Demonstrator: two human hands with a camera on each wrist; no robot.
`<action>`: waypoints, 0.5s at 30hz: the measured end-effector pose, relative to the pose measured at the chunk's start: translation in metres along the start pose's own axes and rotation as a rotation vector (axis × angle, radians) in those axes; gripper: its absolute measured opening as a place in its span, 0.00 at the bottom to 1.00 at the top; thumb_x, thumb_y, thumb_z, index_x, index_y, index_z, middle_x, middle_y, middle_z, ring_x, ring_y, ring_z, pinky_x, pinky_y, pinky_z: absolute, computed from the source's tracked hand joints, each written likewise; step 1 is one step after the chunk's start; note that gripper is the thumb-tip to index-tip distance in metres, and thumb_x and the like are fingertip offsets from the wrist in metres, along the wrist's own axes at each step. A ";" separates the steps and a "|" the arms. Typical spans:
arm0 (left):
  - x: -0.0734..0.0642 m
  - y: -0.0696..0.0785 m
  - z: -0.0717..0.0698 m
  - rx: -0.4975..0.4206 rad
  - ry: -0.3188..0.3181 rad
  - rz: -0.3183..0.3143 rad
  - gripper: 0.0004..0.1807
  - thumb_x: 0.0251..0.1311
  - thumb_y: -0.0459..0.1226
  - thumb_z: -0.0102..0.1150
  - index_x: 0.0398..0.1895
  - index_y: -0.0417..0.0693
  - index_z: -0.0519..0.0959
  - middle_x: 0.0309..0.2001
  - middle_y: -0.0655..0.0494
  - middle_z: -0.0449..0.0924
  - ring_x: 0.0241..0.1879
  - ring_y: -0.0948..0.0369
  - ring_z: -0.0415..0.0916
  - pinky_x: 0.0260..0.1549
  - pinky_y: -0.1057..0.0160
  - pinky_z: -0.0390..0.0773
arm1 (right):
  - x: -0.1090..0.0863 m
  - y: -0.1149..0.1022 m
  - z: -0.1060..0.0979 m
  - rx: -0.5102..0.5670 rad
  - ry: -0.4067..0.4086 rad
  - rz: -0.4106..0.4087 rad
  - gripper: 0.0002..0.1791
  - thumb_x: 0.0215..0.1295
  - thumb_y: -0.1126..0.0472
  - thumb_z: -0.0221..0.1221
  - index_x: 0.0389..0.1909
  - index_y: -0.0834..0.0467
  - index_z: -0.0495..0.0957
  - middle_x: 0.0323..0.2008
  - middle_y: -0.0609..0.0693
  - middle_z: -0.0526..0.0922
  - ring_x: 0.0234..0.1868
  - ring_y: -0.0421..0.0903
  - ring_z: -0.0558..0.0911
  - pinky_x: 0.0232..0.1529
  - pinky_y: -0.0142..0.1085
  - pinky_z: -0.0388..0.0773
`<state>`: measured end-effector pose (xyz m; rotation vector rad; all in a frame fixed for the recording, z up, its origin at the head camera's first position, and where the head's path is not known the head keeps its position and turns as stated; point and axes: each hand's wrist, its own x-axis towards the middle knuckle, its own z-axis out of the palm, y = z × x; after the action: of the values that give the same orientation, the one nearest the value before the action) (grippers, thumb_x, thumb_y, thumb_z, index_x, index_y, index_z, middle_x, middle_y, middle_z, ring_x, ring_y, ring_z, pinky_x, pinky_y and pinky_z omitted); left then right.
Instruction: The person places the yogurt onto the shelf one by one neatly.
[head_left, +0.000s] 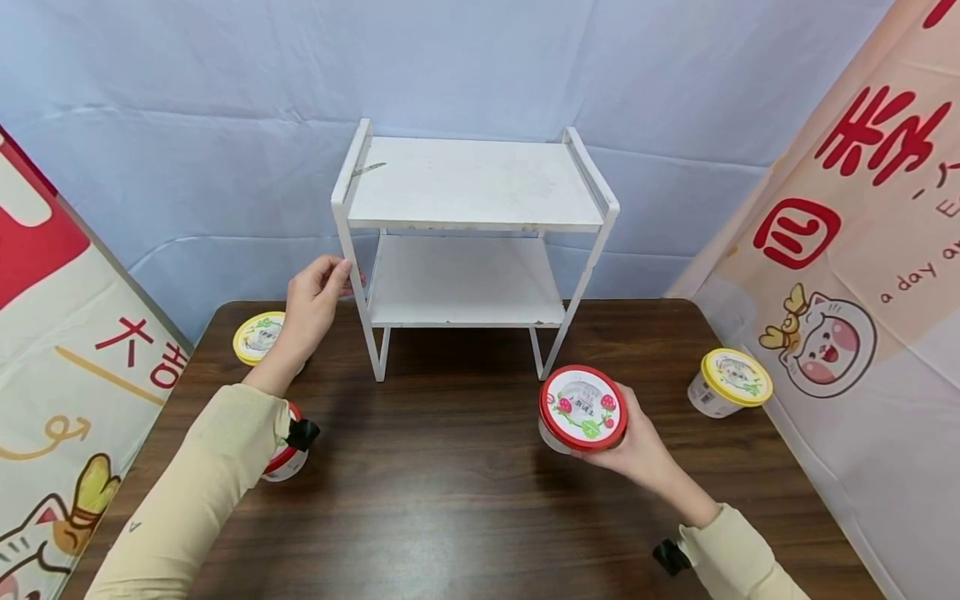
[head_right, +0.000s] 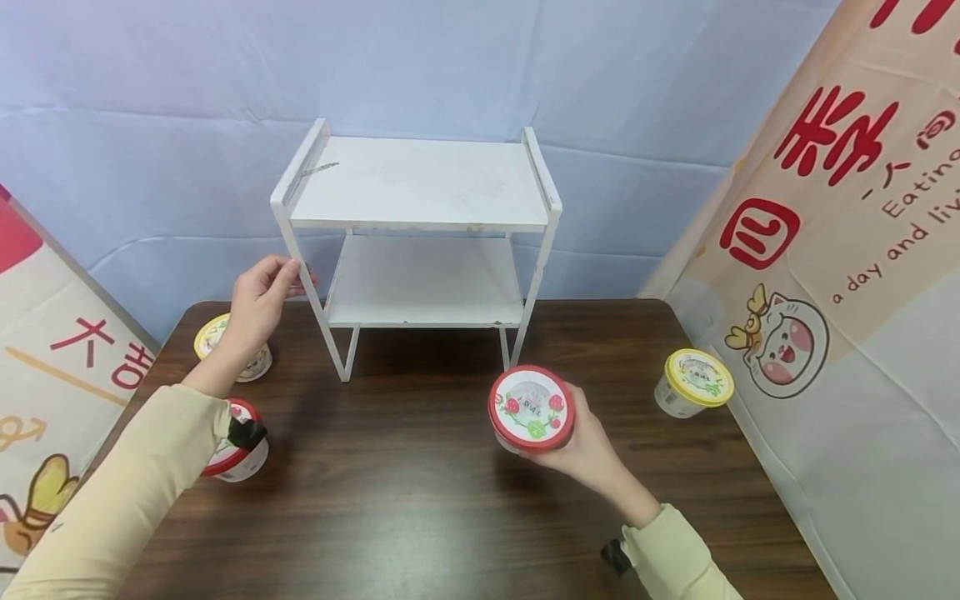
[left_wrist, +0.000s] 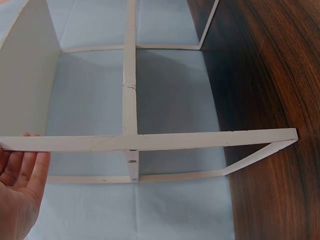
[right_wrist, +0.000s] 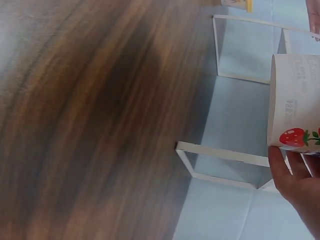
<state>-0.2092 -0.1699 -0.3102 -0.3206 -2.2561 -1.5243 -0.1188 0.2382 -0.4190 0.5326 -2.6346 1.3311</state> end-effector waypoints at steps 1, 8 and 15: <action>0.000 0.000 0.000 0.003 0.000 -0.001 0.16 0.67 0.34 0.44 0.38 0.25 0.73 0.38 0.32 0.78 0.30 0.74 0.73 0.33 0.80 0.75 | 0.001 -0.001 -0.001 0.006 -0.003 0.000 0.53 0.30 0.68 0.75 0.60 0.66 0.55 0.53 0.59 0.71 0.50 0.26 0.66 0.48 0.18 0.66; 0.000 0.000 0.000 0.022 0.001 -0.004 0.16 0.67 0.35 0.44 0.38 0.25 0.73 0.38 0.33 0.79 0.30 0.74 0.74 0.38 0.60 0.79 | 0.008 -0.011 -0.005 0.016 -0.015 -0.027 0.53 0.31 0.68 0.75 0.60 0.66 0.54 0.53 0.59 0.70 0.51 0.28 0.66 0.49 0.19 0.66; 0.001 0.000 0.000 0.005 0.001 0.001 0.16 0.67 0.34 0.44 0.37 0.25 0.73 0.38 0.31 0.78 0.30 0.75 0.74 0.38 0.60 0.79 | 0.013 -0.022 -0.008 0.031 -0.022 -0.034 0.52 0.32 0.65 0.75 0.60 0.63 0.54 0.52 0.55 0.70 0.50 0.32 0.68 0.48 0.21 0.69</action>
<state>-0.2097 -0.1699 -0.3099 -0.3197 -2.2581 -1.5174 -0.1230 0.2289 -0.3937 0.5968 -2.6140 1.3666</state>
